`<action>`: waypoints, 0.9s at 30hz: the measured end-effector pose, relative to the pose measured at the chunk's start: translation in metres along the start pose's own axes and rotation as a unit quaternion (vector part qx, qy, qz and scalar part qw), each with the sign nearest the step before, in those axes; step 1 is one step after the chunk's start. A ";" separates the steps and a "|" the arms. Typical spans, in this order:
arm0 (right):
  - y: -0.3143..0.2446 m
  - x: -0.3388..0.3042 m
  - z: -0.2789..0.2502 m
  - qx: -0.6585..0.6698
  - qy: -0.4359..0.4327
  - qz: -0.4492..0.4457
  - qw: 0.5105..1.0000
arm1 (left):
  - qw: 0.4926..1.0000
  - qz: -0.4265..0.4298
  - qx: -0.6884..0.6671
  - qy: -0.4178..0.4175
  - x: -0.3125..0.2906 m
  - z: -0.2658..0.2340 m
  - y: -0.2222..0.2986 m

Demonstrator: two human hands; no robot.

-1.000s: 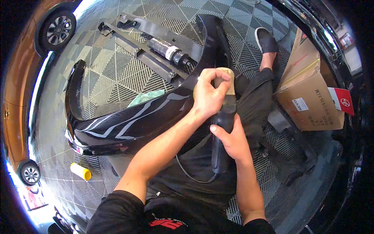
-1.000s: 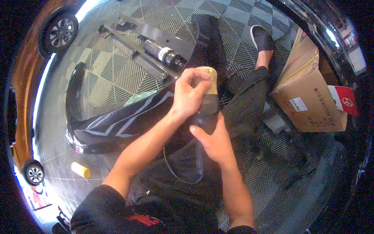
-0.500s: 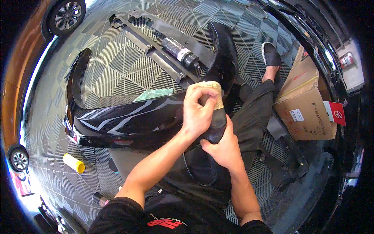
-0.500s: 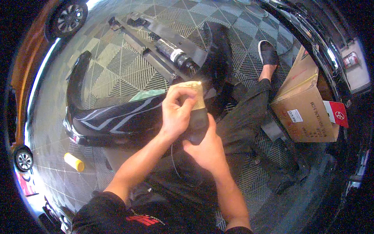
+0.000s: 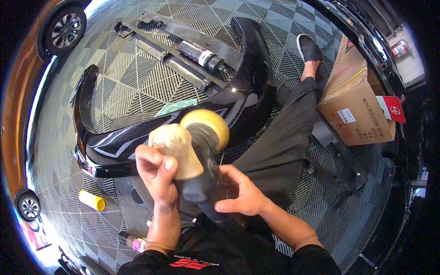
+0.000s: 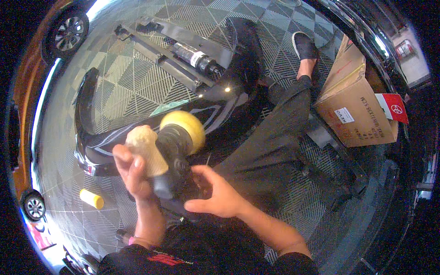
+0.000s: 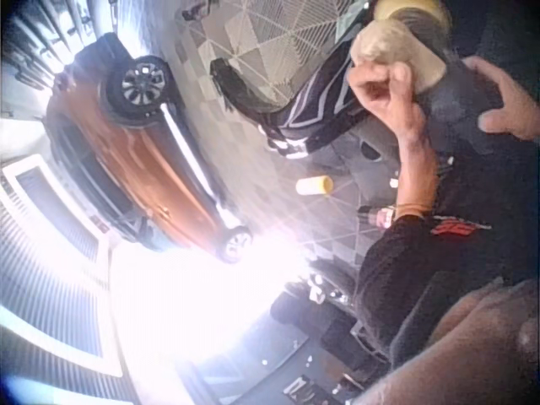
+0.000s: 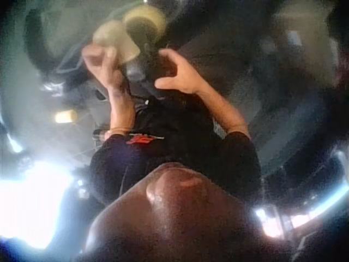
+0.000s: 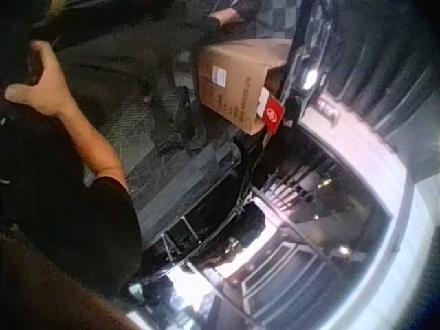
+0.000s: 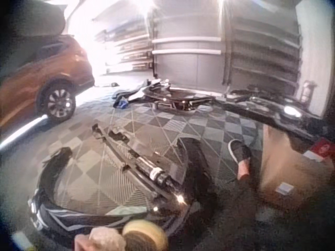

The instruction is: The person uses a rotary polisher with a yellow pad to polish a black car bumper placed on a workbench. They apply compound to the pad and move the polisher across the bumper surface, then wipe the area with a cloth.

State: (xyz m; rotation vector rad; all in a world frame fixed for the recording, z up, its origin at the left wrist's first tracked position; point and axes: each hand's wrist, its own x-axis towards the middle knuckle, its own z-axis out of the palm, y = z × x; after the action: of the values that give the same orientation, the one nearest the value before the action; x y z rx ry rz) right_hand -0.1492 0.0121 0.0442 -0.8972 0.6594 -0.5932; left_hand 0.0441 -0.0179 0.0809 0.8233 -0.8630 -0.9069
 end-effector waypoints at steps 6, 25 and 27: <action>0.052 0.009 -0.032 0.343 -0.358 0.016 0.868 | 0.954 -0.006 -0.120 -0.273 0.013 0.059 0.013; -0.008 -0.161 -0.108 0.185 0.526 -0.179 0.811 | 0.890 -0.210 0.100 -0.393 -0.076 0.063 -0.106; -0.003 -0.140 -0.086 0.090 0.649 -0.156 0.739 | 0.884 -0.204 0.111 -0.404 -0.084 0.050 -0.113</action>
State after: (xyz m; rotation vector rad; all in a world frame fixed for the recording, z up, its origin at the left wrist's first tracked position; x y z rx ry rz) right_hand -0.3047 0.0656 0.0445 -0.2678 1.6803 -1.6013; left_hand -0.0647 0.0036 -0.0191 0.8386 -1.5762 -1.6010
